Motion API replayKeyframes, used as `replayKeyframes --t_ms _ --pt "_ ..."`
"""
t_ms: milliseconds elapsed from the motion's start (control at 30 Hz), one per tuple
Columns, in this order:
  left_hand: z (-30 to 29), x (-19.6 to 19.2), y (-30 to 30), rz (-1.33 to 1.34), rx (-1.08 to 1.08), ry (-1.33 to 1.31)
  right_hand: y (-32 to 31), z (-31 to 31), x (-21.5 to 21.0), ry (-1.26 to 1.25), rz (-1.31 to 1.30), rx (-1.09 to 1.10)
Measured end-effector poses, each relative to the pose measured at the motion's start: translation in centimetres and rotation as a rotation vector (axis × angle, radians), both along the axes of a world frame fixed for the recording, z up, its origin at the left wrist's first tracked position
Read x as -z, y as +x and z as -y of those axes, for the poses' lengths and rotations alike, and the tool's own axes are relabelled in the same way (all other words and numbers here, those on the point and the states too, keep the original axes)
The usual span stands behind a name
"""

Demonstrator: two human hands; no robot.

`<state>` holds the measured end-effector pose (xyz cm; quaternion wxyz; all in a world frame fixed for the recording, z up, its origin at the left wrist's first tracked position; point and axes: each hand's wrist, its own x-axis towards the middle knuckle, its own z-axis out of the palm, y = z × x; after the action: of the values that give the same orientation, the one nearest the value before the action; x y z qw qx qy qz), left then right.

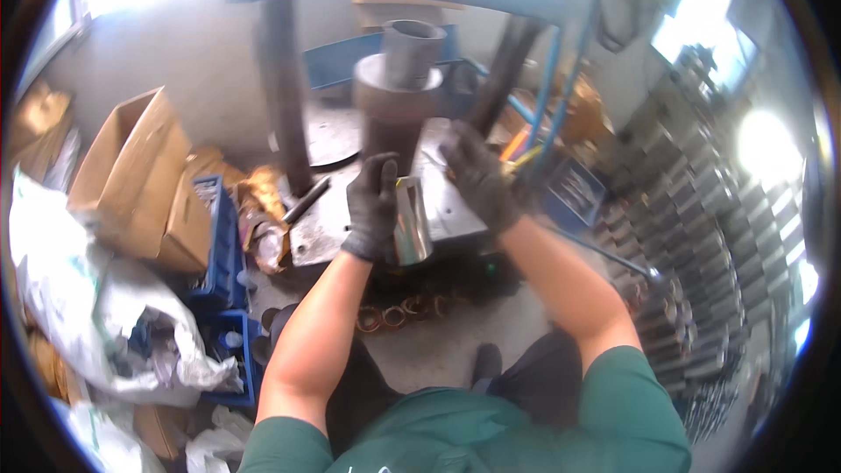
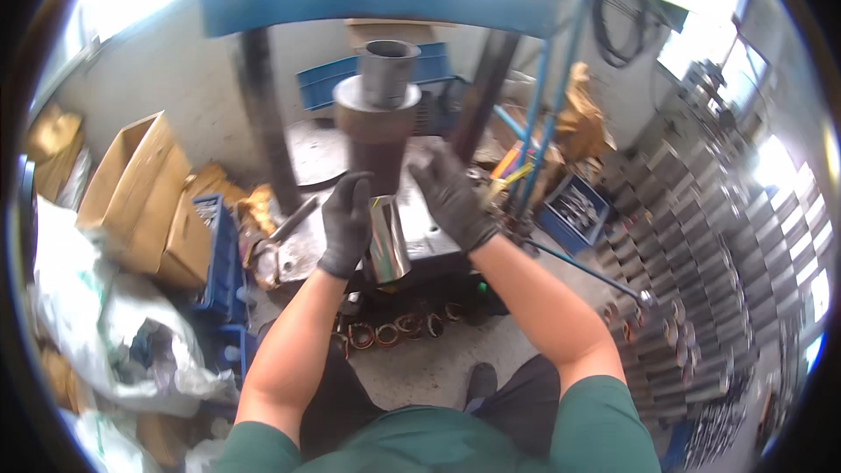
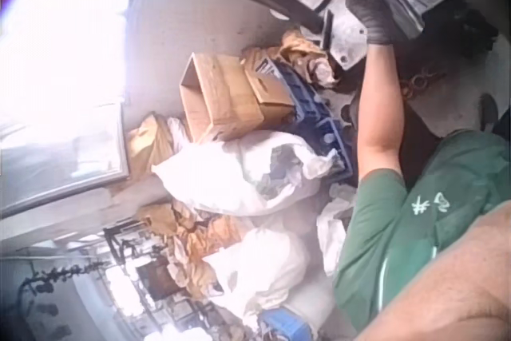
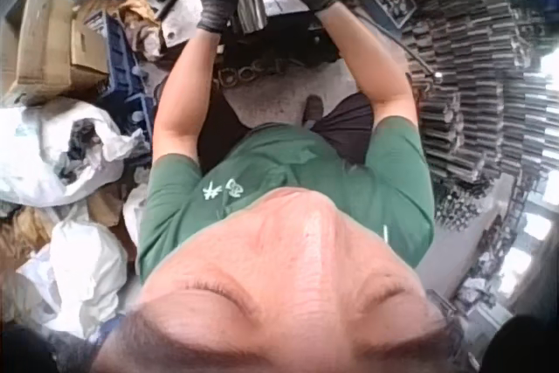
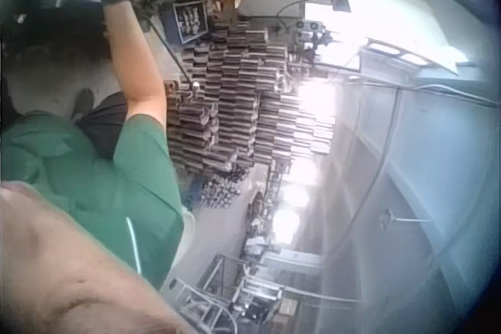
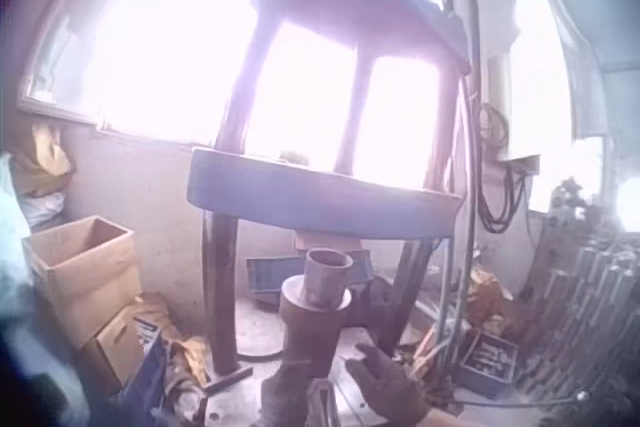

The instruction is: Assembling and pressing motor stator components using industrial machinery.

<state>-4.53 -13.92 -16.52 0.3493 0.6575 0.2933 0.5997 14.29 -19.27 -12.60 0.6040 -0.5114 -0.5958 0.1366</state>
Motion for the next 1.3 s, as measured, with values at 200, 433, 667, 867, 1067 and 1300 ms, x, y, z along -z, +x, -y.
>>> replayKeyframes --t_ms 200,433,667,867,1067,1300 --pt "9.5 -0.9 0.6 -0.300 0.476 0.583 -0.1 14.0 7.4 -0.610 -0.729 -0.363" --pt "16.5 -0.1 3.8 -0.477 0.986 0.704 0.4 28.5 7.6 -0.921 -0.734 -0.137" --pt "20.0 1.5 6.2 -0.120 0.876 0.836 5.3 39.7 3.3 -0.690 -0.659 0.379" --pt "16.7 4.6 6.1 -0.323 0.914 0.418 16.6 53.0 -5.3 -0.415 -0.442 0.863" --pt "14.2 9.6 7.1 -0.357 1.003 -0.051 26.1 58.1 -9.7 -0.390 -0.518 1.523" --pt "13.9 10.7 6.2 -0.641 0.763 0.510 29.6 56.7 -9.3 -0.113 -0.694 1.929"
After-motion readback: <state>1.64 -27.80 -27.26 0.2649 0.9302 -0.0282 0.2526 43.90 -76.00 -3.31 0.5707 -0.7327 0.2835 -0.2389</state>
